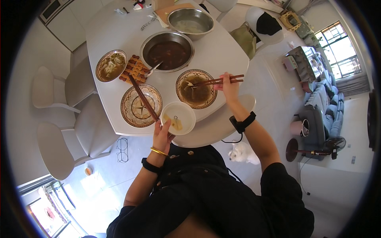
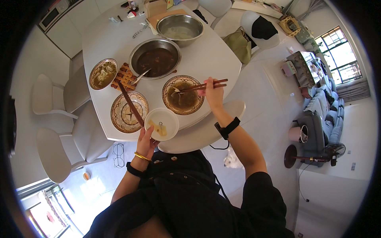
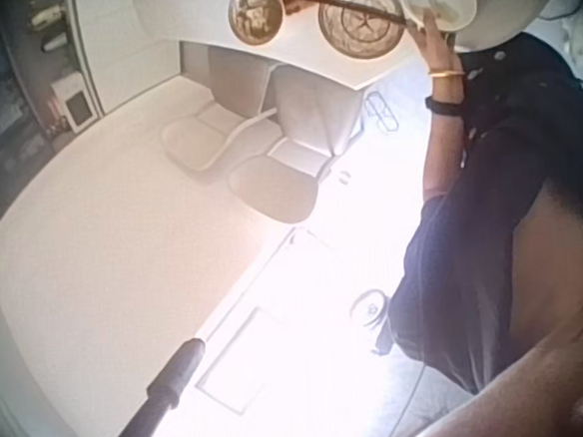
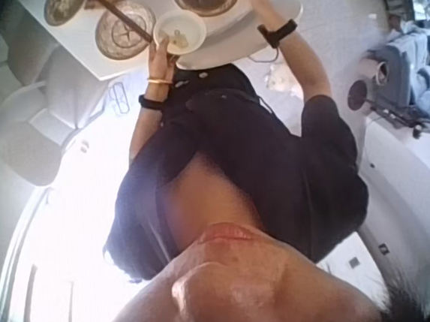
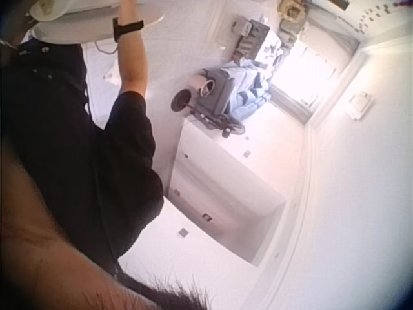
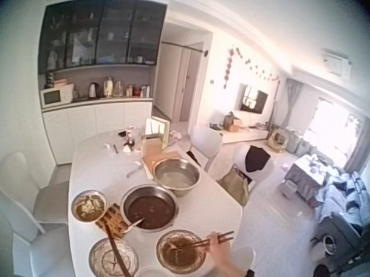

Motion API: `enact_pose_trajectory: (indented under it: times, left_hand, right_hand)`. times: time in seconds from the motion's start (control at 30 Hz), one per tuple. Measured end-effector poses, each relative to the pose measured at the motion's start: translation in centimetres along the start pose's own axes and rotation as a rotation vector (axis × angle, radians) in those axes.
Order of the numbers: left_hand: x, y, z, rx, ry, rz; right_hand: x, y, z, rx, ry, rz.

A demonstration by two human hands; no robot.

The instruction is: Clear leftover food from a dining table, transfer it to a bowl, and dispose of it in a squat toilet.

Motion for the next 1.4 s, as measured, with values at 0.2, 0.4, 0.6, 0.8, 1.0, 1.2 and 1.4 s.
enact_pose_trajectory:
  times: [0.2,0.4,0.6,0.8,1.0,1.2,1.4]
  left_hand:
    - [0.3,0.1,-0.4,-0.012,0.012,0.005]
    - [0.3,-0.1,-0.5,-0.022,0.007,0.015]
    - [0.6,-0.4,-0.3,-0.025,0.002,0.037]
    - [0.8,-0.3,-0.2,-0.006,-0.009,0.029]
    - [1.0,-0.4,0.1,0.001,0.000,0.037]
    - [0.9,-0.2,0.1,0.012,-0.005,0.039]
    - [0.4,0.0,0.4,0.019,-0.004,0.028]
  right_hand:
    - [-2.6,-0.5,-0.9,0.285,-0.196,-0.175]
    - [-4.9,-0.2,1.0,0.287,-0.272,-0.166]
    - [-5.7,0.1,1.8,0.233,-0.249,-0.133]
    - [-4.6,4.6,7.5,0.145,-0.198,0.086]
    - [-0.9,9.3,10.8,0.129,0.141,0.440]
    - [-1.3,5.4,8.5,-0.048,0.122,0.230]
    - [1.0,4.0,4.9,-0.191,0.336,0.210]
Point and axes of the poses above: each hand's wrist, its own y-axis away from the middle knuckle, its own x-axis out of the palm, z = x × y, the point moved 3 cm from there along -y, towards the middle knuckle, and after that the axes turned 2 degrees about -z, right-handed, at the moved point
